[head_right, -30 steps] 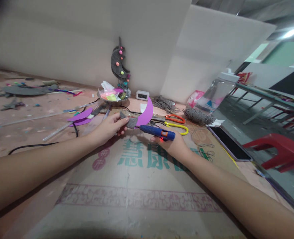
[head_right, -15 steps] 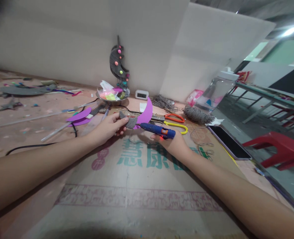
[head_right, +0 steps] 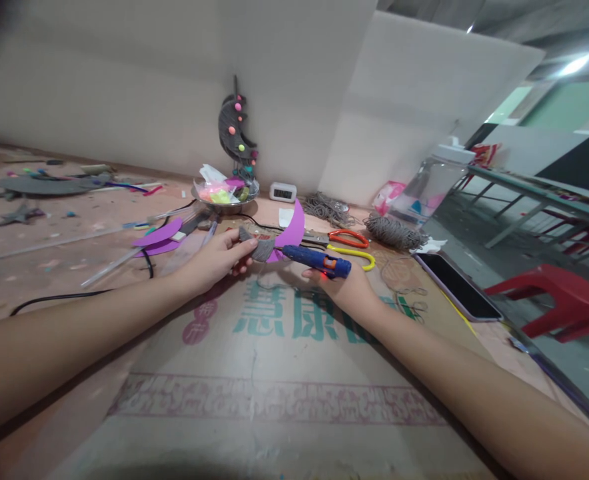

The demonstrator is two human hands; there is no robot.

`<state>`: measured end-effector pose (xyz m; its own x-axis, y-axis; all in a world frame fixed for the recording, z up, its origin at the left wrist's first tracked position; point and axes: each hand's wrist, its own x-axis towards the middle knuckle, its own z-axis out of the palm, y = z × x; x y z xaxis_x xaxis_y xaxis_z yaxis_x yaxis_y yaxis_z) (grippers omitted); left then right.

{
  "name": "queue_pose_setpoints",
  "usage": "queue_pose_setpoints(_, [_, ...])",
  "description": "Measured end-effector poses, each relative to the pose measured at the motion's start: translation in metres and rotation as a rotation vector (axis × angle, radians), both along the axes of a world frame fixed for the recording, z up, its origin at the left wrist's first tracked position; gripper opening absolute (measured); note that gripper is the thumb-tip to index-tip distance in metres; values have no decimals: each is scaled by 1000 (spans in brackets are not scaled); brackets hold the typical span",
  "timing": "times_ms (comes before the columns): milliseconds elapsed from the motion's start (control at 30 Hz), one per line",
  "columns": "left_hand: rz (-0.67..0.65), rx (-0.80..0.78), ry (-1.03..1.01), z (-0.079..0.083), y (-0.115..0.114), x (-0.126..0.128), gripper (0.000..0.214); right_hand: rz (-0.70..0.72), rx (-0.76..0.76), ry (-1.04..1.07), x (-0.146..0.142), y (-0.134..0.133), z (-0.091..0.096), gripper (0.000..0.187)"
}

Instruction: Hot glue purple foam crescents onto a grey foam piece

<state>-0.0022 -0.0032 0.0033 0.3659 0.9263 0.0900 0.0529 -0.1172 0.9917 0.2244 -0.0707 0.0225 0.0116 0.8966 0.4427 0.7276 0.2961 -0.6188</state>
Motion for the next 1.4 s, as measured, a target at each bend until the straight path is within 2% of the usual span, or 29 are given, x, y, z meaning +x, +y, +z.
queue_pose_setpoints(367, [-27,54,63,-4,2,0,23,-73,17,0,4,3,-5,15])
queue_pose_setpoints(533, [-25,75,87,-3,1,0,23,-76,-26,3,2,2,-3,16])
queue_pose_setpoints(1033, [-103,144,67,-3,-1,0,20,-89,-27,2,4,3,-5,19])
queue_pose_setpoints(1200, [-90,74,42,-2,1,1,19,-104,32,-21,10,2,-8,26])
queue_pose_setpoints(1300, [-69,7,-4,-1,1,1,20,-56,84,1,12,0,-8,29])
queue_pose_setpoints(1400, [-42,-27,-40,-2,2,0,21,-18,74,8,11,-1,-6,28])
